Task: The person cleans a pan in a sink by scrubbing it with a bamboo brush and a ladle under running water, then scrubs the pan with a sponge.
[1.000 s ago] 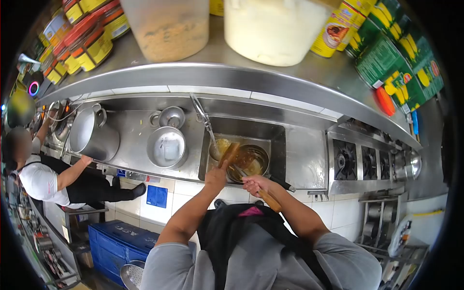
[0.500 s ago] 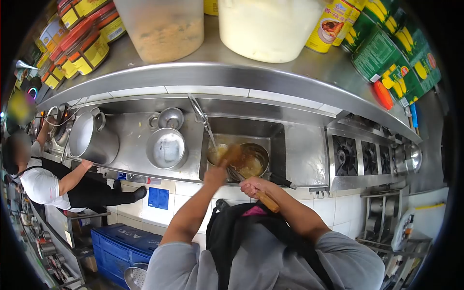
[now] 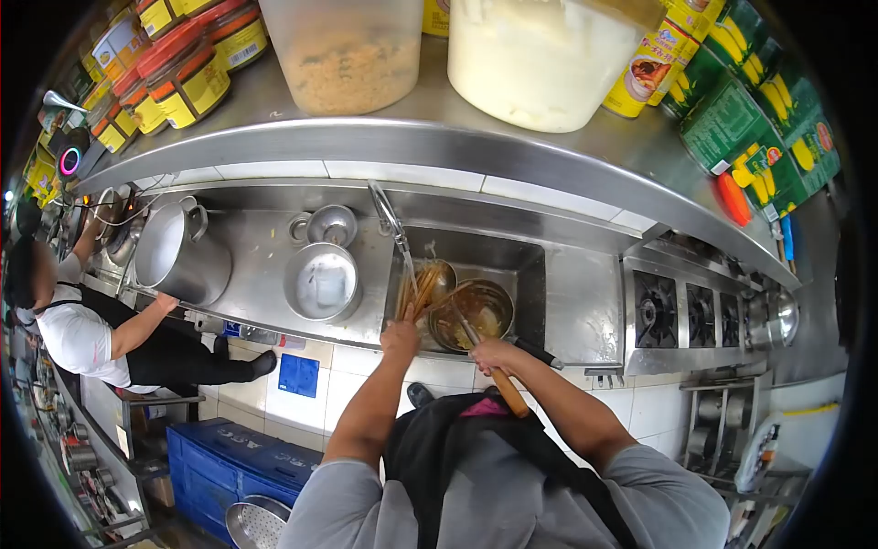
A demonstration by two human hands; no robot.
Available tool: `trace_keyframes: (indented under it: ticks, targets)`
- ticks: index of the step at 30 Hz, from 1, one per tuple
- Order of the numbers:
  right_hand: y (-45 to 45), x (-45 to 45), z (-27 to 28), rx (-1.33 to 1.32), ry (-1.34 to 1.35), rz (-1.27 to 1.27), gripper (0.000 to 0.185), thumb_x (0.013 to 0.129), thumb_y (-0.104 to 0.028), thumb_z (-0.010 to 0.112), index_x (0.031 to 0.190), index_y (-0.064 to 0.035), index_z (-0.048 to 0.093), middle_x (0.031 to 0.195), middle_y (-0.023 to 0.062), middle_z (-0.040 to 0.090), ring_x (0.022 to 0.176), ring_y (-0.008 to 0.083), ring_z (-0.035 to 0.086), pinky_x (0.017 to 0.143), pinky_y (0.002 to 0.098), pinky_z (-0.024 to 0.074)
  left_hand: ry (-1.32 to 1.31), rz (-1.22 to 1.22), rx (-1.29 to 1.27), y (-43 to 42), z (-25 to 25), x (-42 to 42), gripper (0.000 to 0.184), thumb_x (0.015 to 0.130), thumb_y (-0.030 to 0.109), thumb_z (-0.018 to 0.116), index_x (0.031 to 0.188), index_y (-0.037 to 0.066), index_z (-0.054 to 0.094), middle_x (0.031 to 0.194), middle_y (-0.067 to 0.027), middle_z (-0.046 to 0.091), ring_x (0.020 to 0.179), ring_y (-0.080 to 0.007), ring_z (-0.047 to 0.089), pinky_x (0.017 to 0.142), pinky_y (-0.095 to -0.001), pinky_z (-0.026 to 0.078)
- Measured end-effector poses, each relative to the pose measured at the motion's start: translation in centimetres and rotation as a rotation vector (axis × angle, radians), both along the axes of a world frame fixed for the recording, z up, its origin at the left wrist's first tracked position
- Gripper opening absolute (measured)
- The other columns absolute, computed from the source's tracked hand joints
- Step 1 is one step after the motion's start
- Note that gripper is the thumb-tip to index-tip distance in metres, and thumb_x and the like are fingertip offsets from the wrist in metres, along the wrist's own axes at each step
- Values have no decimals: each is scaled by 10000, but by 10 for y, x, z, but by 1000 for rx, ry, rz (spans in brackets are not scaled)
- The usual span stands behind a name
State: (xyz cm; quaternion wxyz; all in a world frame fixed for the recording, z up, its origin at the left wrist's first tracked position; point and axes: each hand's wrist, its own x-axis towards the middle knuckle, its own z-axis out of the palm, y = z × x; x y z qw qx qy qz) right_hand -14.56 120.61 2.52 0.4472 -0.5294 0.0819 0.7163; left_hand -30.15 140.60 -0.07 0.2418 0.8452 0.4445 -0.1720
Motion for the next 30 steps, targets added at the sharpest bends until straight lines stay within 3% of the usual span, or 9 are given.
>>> trace_keyframes:
  ticks: [2, 7, 11, 14, 15, 17, 23, 27, 30]
  targets:
    - [22, -7, 42, 20, -554, 298, 99, 870, -93, 568, 892, -34, 491, 620, 49, 498, 468, 172, 512, 375, 345, 430, -71, -76, 15, -28, -28, 17, 692, 962, 352, 519, 1592, 240, 254, 1253, -268, 640, 1169, -393, 638, 967, -512, 510]
    - [18, 7, 41, -78, -765, 488, 172, 827, -81, 546, 974, -17, 484, 641, 80, 523, 462, 197, 529, 382, 360, 443, -47, -6, -175, 0, 39, 16, 701, 974, 400, 508, 1583, 144, 272, 1223, -309, 644, 1185, -438, 614, 1042, -484, 454]
    - [19, 21, 29, 2, -733, 410, 182, 820, -87, 543, 977, -28, 473, 645, 78, 518, 457, 202, 525, 384, 361, 452, -143, 78, -175, -11, 8, 20, 688, 973, 381, 517, 1574, 135, 291, 1207, -291, 658, 1133, -423, 649, 990, -474, 494]
    - [24, 30, 34, -9, -758, 462, 150, 846, -95, 573, 936, -54, 460, 592, 27, 473, 439, 137, 474, 370, 322, 416, -415, 239, -775, -27, 34, 21, 666, 973, 339, 526, 1573, 176, 286, 1214, -254, 668, 1080, -396, 681, 923, -487, 530]
    - [22, 35, 38, -10, -755, 462, 150, 846, -95, 573, 936, -54, 460, 592, 27, 473, 439, 137, 474, 370, 322, 416, -412, 240, -777, -18, 20, 19, 666, 973, 339, 526, 1573, 176, 286, 1214, -254, 668, 1080, -396, 681, 923, -487, 530]
    - [19, 44, 44, 49, -500, 290, 146, 844, -104, 596, 887, -66, 462, 589, 18, 475, 438, 118, 469, 370, 303, 404, -90, -60, -87, 11, -22, 4, 631, 970, 344, 531, 1559, 244, 328, 1140, -270, 684, 1032, -435, 680, 907, -506, 533]
    - [40, 52, -4, 107, -362, 344, 169, 839, -82, 619, 765, -72, 468, 564, 24, 467, 420, 135, 473, 368, 318, 380, -327, 29, -246, 6, 47, -19, 636, 946, 364, 557, 1543, 255, 366, 1259, -258, 639, 1162, -433, 614, 1012, -479, 479]
    - [71, 42, -7, 58, -427, 349, 181, 855, -86, 616, 738, -77, 478, 551, 34, 475, 420, 148, 486, 368, 327, 380, -778, -52, -295, -44, 31, -37, 651, 948, 398, 569, 1544, 229, 369, 1310, -270, 603, 1231, -447, 565, 1055, -484, 446]
    - [80, 34, -14, 29, -415, 297, 167, 873, -103, 599, 737, -65, 511, 576, 42, 500, 437, 152, 499, 373, 317, 379, -223, 11, -116, -2, 19, -36, 653, 940, 355, 571, 1538, 194, 365, 1165, -265, 673, 1083, -427, 651, 953, -524, 499]
